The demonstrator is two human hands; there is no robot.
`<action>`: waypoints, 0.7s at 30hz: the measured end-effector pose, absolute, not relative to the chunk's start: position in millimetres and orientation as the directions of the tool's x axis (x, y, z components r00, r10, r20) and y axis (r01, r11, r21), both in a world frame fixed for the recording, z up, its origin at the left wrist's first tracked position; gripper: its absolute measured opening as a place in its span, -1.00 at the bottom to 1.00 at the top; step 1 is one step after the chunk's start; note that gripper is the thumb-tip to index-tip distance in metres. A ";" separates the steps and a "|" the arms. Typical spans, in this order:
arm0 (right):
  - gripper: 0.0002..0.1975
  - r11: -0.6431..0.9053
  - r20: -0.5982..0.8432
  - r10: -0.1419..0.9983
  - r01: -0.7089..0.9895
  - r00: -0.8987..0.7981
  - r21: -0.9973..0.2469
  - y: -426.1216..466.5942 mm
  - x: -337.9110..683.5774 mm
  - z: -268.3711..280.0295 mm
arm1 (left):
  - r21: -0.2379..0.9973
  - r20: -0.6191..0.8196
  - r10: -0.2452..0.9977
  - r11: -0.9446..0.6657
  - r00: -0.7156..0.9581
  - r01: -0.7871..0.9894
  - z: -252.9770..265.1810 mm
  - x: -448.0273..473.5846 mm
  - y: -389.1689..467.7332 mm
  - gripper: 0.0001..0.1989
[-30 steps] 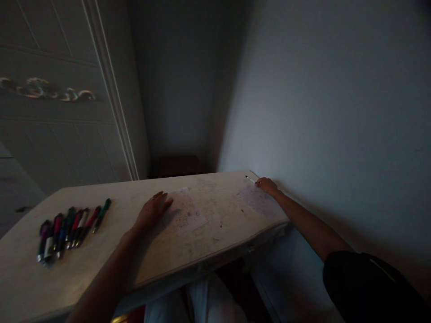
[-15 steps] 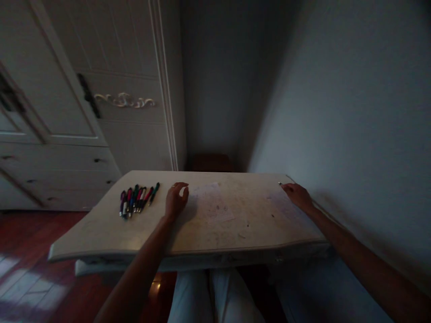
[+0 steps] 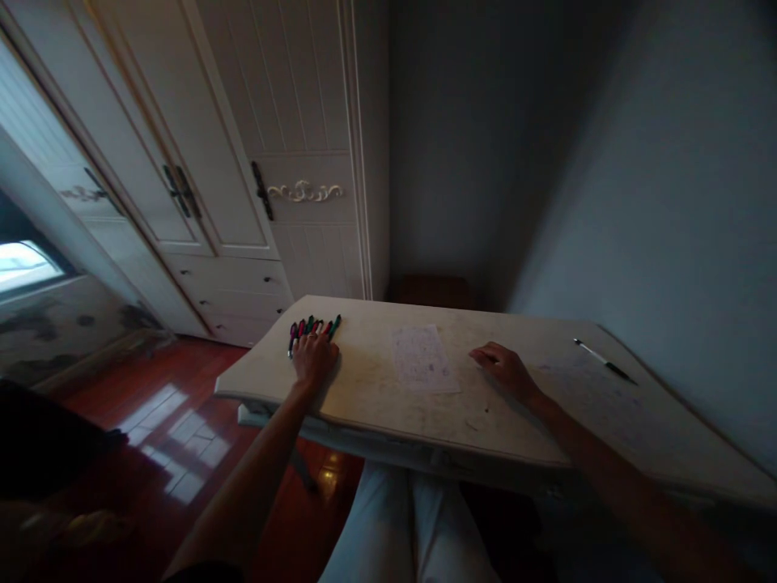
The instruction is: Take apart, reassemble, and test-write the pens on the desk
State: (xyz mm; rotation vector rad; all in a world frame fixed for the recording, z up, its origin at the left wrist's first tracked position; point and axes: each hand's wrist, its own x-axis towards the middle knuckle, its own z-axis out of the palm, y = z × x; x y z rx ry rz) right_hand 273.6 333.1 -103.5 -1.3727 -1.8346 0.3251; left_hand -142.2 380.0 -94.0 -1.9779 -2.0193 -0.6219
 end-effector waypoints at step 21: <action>-0.66 0.419 0.468 0.879 0.628 -0.098 -0.656 328.1 281.1 -119.1 | 0.230 0.584 0.781 0.100 -0.219 0.968 -107.3 -144.7 387.6 -0.70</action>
